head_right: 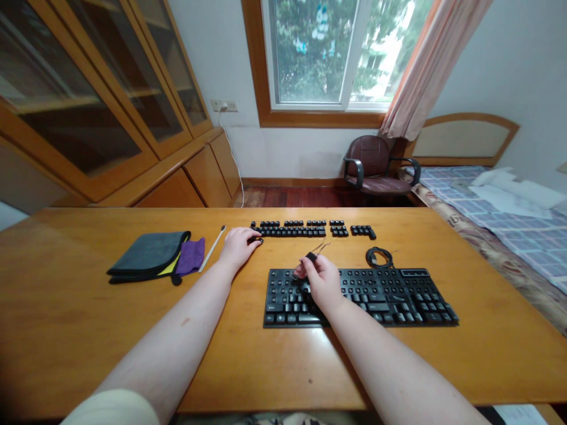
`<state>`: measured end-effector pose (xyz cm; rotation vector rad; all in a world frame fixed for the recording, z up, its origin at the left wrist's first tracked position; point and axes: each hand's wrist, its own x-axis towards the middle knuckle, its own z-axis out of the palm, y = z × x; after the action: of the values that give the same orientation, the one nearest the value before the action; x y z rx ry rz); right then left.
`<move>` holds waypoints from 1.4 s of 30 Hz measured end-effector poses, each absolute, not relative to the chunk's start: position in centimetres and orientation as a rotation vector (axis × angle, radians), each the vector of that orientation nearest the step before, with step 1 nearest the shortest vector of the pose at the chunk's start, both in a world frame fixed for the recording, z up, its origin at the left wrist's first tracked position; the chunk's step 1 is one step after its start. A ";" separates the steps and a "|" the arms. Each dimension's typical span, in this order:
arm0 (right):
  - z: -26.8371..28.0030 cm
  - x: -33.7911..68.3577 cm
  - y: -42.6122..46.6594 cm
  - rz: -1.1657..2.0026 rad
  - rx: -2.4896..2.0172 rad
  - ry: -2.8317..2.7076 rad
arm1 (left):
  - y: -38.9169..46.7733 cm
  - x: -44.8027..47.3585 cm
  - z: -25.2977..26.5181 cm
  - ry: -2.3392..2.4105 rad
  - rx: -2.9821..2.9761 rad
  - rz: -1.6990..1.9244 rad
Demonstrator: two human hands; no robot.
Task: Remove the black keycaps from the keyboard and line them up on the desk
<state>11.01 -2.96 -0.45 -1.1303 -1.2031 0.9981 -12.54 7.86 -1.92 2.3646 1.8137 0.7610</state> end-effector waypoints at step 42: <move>-0.4 11.0 -3.0 0.979 -1.157 -1.226 | 7.5 -12.1 -1.9 1.799 2.461 0.573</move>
<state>11.01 -2.95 -0.44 -1.1574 -1.2258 0.9791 -12.10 7.51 -1.89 2.4607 1.7992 0.5726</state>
